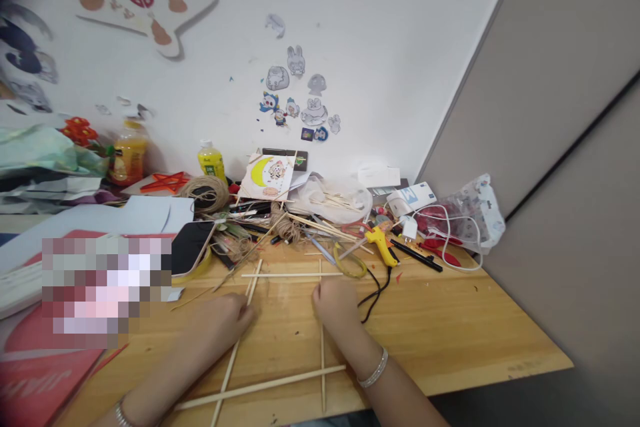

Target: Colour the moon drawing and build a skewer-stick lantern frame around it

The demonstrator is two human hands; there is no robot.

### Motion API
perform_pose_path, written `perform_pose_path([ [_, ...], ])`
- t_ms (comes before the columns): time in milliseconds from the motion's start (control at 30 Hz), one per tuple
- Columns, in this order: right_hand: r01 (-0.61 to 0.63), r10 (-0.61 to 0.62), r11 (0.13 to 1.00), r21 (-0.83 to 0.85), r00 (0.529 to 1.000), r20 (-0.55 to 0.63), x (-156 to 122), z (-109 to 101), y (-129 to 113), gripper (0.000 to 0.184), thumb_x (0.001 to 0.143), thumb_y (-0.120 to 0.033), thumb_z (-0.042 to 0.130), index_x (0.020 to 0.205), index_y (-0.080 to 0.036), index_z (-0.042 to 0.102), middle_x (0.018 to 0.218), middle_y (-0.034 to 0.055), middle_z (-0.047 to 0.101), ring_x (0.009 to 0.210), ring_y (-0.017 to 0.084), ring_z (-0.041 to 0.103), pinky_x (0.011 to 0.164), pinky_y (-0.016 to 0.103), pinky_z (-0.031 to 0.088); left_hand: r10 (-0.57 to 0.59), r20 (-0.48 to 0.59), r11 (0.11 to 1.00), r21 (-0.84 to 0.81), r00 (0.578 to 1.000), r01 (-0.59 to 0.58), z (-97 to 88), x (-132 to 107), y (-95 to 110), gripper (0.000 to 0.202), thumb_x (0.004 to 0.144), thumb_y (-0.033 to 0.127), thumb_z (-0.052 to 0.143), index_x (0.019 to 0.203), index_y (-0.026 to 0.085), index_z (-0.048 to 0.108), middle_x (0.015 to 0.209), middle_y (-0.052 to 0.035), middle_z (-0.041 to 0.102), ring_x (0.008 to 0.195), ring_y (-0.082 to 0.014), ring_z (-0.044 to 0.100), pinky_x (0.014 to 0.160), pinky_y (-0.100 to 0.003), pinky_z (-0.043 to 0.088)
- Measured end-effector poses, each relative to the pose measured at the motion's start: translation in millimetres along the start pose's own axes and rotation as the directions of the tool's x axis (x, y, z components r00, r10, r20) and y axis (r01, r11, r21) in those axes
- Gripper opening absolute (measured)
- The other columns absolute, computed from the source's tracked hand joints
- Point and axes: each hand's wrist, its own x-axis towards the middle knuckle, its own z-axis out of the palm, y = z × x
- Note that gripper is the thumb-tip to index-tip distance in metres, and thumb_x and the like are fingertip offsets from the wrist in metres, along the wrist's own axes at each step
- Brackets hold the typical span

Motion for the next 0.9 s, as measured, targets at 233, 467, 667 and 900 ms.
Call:
perform_pose_path([
  [233,0.008,-0.008,1.0,0.023,1.0,-0.022,1,2,3,0.034,0.091,-0.027,0.043,0.08,-0.015,0.073,0.081,0.0134,0.074,0.074,0.022,0.069,0.059,0.027,0.04,0.023,0.0,1.0,-0.01,1.0,-0.023,2.8,1,-3,0.038,0.089,0.029,0.035,0.076,0.015,0.068,0.085,-0.0152,0.075,0.08,-0.0264,0.07,0.063,-0.031,0.043],
  [467,0.054,-0.048,0.996,0.064,0.995,-0.092,13,-6,32,0.022,0.091,-0.025,0.047,0.097,-0.018,0.067,0.093,0.0083,0.073,0.087,0.02,0.066,0.067,0.026,0.04,0.043,-0.124,0.999,0.015,0.991,-0.041,-11.8,22,-31,0.029,0.093,0.031,0.036,0.087,0.017,0.062,0.088,-0.0121,0.073,0.08,-0.0254,0.069,0.063,-0.031,0.043],
  [667,0.179,-0.176,0.982,0.064,0.983,-0.057,17,-10,46,0.019,0.089,-0.018,0.05,0.09,-0.02,0.069,0.096,0.0049,0.073,0.092,0.017,0.065,0.076,0.023,0.041,0.093,-0.12,0.994,0.067,0.988,-0.085,-13.4,33,-40,0.023,0.092,0.022,0.04,0.089,0.018,0.062,0.094,-0.0107,0.073,0.087,-0.0237,0.068,0.068,-0.029,0.043],
  [900,0.211,-0.21,0.977,0.02,0.977,-0.042,24,-7,43,0.021,0.09,-0.015,0.048,0.092,-0.018,0.069,0.095,0.0073,0.073,0.09,0.019,0.065,0.074,0.024,0.042,0.112,-0.143,0.991,0.088,0.983,-0.1,-6.7,37,-46,0.029,0.093,0.023,0.035,0.084,0.017,0.062,0.091,-0.0116,0.071,0.085,-0.025,0.066,0.07,-0.032,0.044],
])
